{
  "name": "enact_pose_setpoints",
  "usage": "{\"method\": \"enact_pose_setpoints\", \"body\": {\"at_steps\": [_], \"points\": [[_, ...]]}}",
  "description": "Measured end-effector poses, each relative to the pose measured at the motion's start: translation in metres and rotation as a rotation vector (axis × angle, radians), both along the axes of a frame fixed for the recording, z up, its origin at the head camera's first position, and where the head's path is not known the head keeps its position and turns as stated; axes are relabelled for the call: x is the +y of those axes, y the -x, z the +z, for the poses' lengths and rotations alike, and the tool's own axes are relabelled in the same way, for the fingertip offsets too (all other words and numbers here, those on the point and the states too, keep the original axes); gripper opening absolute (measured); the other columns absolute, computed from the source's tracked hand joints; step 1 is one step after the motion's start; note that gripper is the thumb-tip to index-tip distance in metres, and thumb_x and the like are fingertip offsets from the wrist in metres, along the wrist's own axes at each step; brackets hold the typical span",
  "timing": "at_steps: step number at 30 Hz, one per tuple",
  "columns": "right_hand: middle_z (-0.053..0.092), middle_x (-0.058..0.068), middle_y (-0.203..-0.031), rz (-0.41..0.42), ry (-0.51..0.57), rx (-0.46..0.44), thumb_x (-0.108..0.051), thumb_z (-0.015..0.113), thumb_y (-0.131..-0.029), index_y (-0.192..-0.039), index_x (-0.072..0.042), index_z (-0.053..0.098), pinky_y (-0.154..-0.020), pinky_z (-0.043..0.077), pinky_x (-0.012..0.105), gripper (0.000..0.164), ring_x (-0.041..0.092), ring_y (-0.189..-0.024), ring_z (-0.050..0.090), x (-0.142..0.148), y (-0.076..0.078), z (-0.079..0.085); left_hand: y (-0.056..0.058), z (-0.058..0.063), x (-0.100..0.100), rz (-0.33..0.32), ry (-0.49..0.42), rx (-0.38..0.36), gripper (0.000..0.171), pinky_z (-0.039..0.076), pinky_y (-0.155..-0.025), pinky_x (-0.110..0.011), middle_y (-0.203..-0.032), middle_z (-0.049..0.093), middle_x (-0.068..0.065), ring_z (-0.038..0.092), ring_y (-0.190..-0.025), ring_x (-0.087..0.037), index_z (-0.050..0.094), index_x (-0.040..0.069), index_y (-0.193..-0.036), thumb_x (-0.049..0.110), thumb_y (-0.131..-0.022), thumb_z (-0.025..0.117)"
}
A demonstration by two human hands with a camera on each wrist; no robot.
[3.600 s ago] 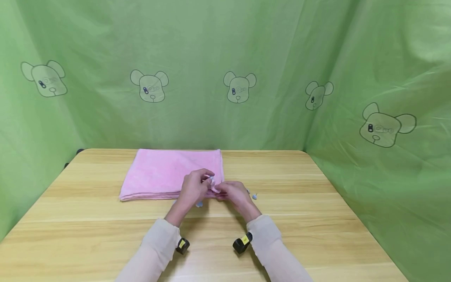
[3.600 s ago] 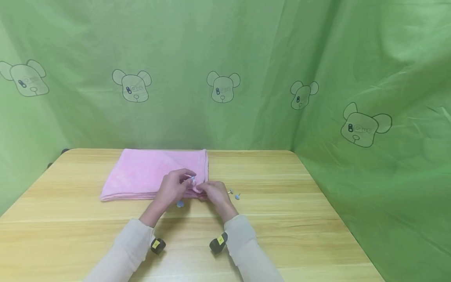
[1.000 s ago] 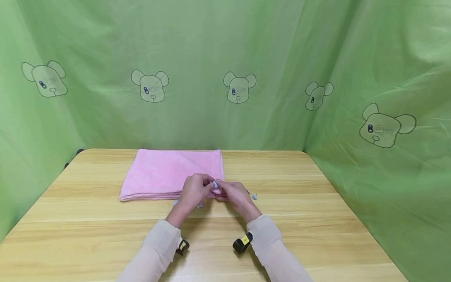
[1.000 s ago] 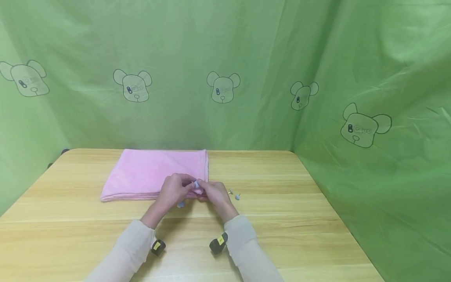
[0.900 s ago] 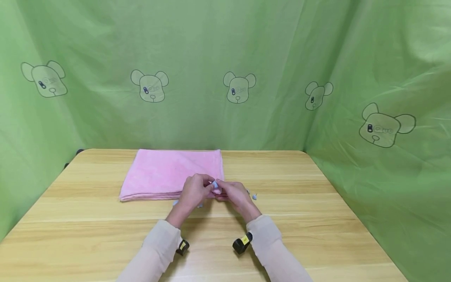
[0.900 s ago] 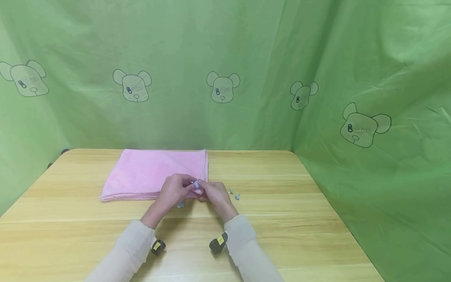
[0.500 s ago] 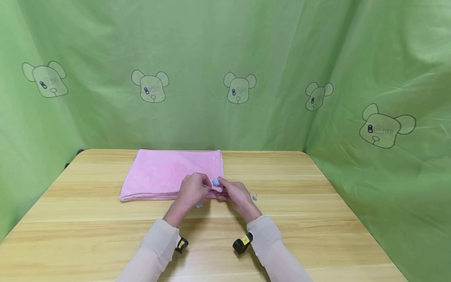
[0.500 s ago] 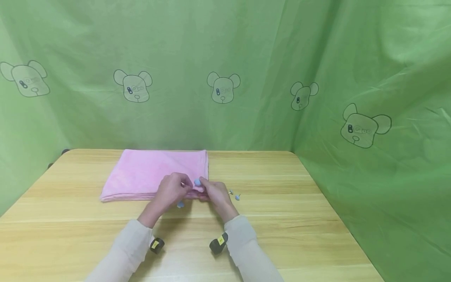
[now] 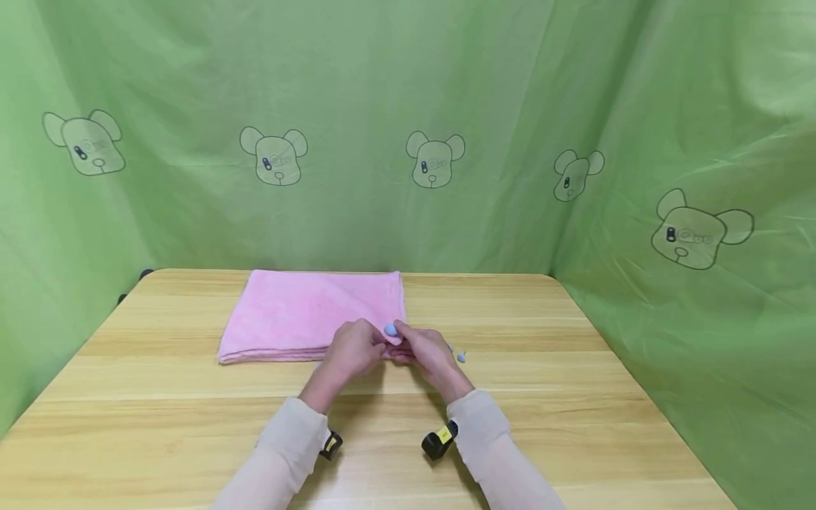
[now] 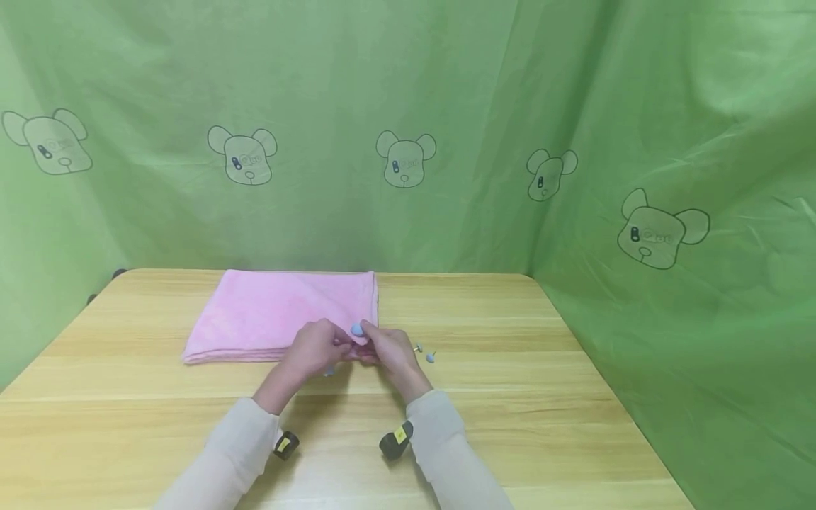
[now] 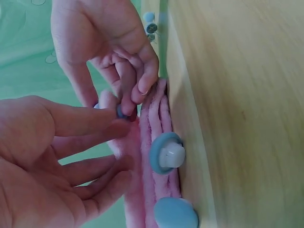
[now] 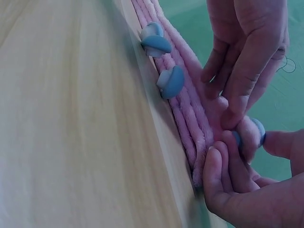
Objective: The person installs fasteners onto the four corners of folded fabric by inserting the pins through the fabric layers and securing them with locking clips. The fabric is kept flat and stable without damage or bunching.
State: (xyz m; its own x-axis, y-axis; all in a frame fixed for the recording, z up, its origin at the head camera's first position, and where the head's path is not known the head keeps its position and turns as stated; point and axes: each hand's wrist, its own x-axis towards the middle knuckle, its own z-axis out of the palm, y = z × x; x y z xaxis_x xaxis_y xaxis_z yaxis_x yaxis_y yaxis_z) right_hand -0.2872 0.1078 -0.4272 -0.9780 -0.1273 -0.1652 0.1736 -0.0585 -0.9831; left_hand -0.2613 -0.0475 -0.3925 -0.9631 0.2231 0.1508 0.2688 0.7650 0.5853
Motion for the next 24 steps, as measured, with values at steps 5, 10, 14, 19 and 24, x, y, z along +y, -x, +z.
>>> {"method": "enact_pose_setpoints", "body": {"at_steps": [5,10,14,19,24], "points": [[0.071,0.015,-0.082,0.027,0.029,-0.021,-0.019,0.056,-0.1,-0.108,0.014,0.064,-0.067,0.059,0.028,0.035,0.023,-0.076,0.069,0.0,0.0,0.001,0.002,-0.002,0.0,0.046,-0.019,0.051,0.008,0.053,-0.059,-0.032,-0.078,0.071,-0.003,0.059,-0.06,-0.015,0.078,0.008,-0.088,0.009,-0.087,0.07],[0.07,0.016,-0.088,0.044,0.028,-0.03,-0.018,0.052,-0.102,-0.111,0.012,0.063,-0.069,0.058,0.027,0.033,0.018,-0.075,0.067,0.0,0.002,0.001,0.006,-0.003,-0.003,0.098,-0.056,0.116,0.009,0.055,-0.069,-0.036,-0.08,0.073,-0.003,0.063,-0.068,-0.016,0.078,0.01,-0.084,0.008,-0.086,0.069],[0.07,0.015,-0.088,0.036,0.015,-0.04,-0.019,0.053,-0.102,-0.111,0.013,0.062,-0.069,0.058,0.026,0.034,0.017,-0.074,0.067,0.0,0.002,0.002,0.009,-0.003,-0.006,0.136,-0.103,0.16,0.009,0.055,-0.068,-0.037,-0.082,0.073,-0.004,0.062,-0.066,-0.016,0.078,0.008,-0.087,0.008,-0.087,0.068],[0.069,0.013,-0.084,0.036,0.002,-0.035,-0.015,0.049,-0.103,-0.11,0.016,0.06,-0.069,0.058,0.026,0.034,0.016,-0.073,0.066,0.0,0.001,0.002,0.012,0.001,-0.012,0.185,-0.165,0.205,0.013,0.056,-0.063,-0.034,-0.089,0.073,-0.009,0.06,-0.063,-0.015,0.074,0.003,-0.099,0.007,-0.089,0.067],[0.069,0.015,-0.086,0.04,0.005,-0.032,-0.013,0.047,-0.103,-0.11,0.018,0.06,-0.069,0.058,0.025,0.033,0.016,-0.073,0.066,0.0,0.001,0.001,0.017,0.002,-0.023,0.248,-0.212,0.232,0.02,0.057,-0.063,-0.034,-0.096,0.072,-0.011,0.064,-0.068,-0.018,0.071,0.002,-0.11,0.007,-0.091,0.064]]}}
